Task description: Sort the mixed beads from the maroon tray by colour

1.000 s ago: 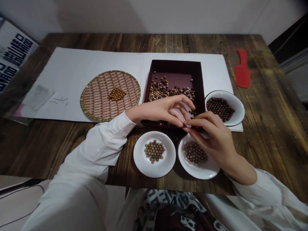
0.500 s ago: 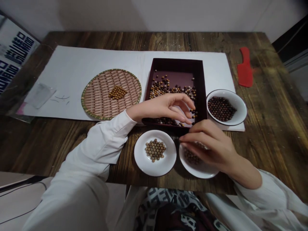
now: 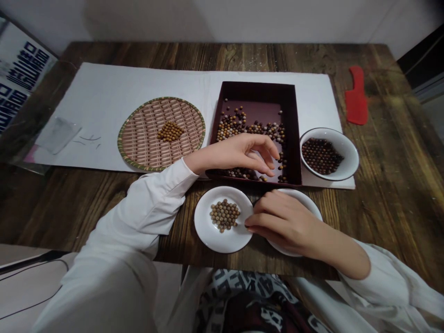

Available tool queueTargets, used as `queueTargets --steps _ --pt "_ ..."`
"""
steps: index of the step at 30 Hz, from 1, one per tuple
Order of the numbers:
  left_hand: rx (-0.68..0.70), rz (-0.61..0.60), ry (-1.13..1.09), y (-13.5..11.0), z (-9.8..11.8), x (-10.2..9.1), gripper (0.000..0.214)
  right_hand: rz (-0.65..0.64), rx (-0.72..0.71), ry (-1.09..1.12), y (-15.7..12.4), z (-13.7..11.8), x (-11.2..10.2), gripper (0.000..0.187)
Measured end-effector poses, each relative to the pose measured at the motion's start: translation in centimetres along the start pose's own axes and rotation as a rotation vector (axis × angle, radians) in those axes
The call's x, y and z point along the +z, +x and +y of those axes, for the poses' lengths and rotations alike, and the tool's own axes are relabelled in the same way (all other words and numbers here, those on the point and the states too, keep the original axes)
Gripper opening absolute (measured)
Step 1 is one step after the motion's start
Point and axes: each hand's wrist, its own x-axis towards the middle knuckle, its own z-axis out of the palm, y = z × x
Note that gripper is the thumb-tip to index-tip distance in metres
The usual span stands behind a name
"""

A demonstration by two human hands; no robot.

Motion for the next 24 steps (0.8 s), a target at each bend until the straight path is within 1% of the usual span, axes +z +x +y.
queueTargets --steps 11,20,24 --pt "-0.013 -0.001 -0.007 0.00 0.13 0.07 0.024 0.001 -0.009 -0.016 0.09 -0.05 0.07 0.012" --pt "-0.029 0.017 -0.024 0.00 0.29 0.18 0.025 0.003 0.013 -0.024 -0.08 -0.03 0.01 0.011" --pt "-0.024 0.005 -0.030 -0.04 0.25 0.18 0.024 0.015 0.008 -0.032 -0.05 -0.08 -0.02 0.012"
